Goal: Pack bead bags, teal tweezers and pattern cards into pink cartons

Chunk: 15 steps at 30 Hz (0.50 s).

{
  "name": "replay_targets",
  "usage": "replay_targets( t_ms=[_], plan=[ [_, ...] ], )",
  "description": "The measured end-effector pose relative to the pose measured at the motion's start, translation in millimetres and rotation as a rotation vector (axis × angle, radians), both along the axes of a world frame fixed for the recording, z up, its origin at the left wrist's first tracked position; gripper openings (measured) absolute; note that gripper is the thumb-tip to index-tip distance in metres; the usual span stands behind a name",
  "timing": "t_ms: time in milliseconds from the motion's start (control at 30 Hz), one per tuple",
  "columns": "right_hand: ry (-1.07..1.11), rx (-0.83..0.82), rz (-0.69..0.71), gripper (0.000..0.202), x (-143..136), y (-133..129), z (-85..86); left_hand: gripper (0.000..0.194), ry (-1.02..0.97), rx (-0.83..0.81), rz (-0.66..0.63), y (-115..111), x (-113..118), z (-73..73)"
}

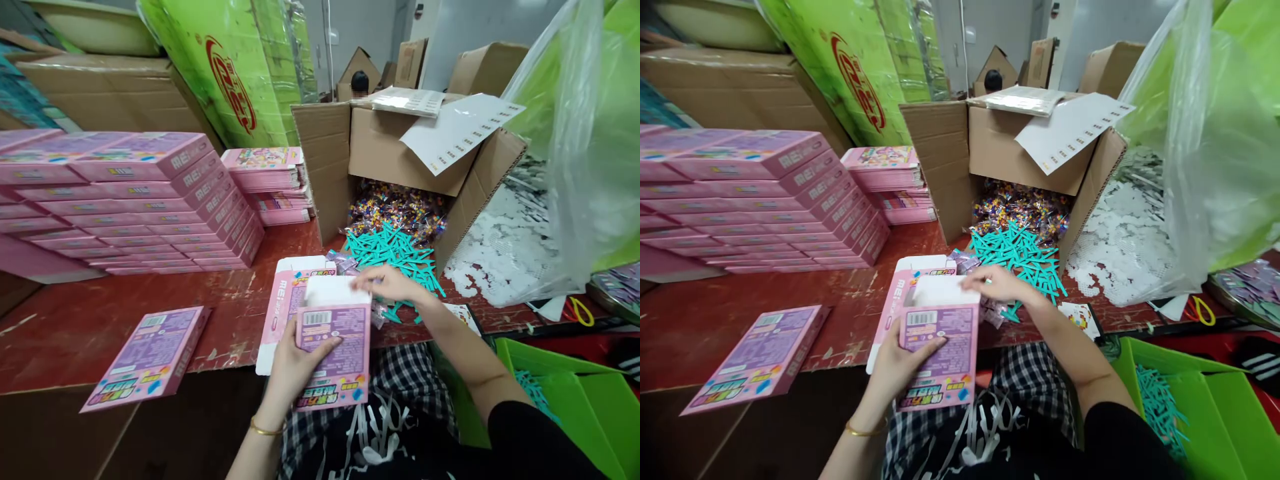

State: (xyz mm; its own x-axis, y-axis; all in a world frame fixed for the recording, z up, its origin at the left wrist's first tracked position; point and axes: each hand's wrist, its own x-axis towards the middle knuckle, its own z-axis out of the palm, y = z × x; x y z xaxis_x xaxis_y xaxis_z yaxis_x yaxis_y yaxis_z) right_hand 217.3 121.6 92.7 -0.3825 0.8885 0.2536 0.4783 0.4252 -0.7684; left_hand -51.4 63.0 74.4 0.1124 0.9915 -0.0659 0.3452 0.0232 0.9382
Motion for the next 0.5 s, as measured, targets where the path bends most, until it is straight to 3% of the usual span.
replay_targets(
  t_ms=[67, 133, 200, 267, 333, 433, 500],
  plan=[
    [-0.276, 0.131, -0.36, 0.026, 35.7, 29.9, 2.5, 0.067, 0.042, -0.027, 0.081, 17.0, -13.8, -0.7],
    [-0.654, 0.125, -0.728, 0.034, 77.2, 57.8, 2.5, 0.075, 0.19, 0.051, 0.15, 32.1, -28.7, -7.2],
    [-0.879, 0.051, -0.878, 0.037, 112.6, 78.3, 2.7, 0.089, 0.416, 0.228, 0.204, 41.1, -39.1, -16.1],
    [-0.992, 0.025, -0.851, 0.036, 133.0, 88.9, 6.6, 0.094, 0.591, 0.404, 0.25, 41.9, -40.5, -21.9],
    [-1.041, 0.076, -0.775, 0.034, 133.6, 87.2, 16.0, 0.087, 0.636, 0.526, 0.249, 35.5, -31.4, -20.5],
    [-0.94, 0.242, -0.581, 0.028, 97.5, 52.0, 36.0, 0.078, 0.514, 0.699, 0.155, 19.0, -0.9, -7.1],
    [-0.783, 0.325, -0.31, 0.023, 56.4, 5.6, 47.9, 0.079, 0.358, 0.767, 0.032, 6.8, 25.5, 2.0]
  ],
)
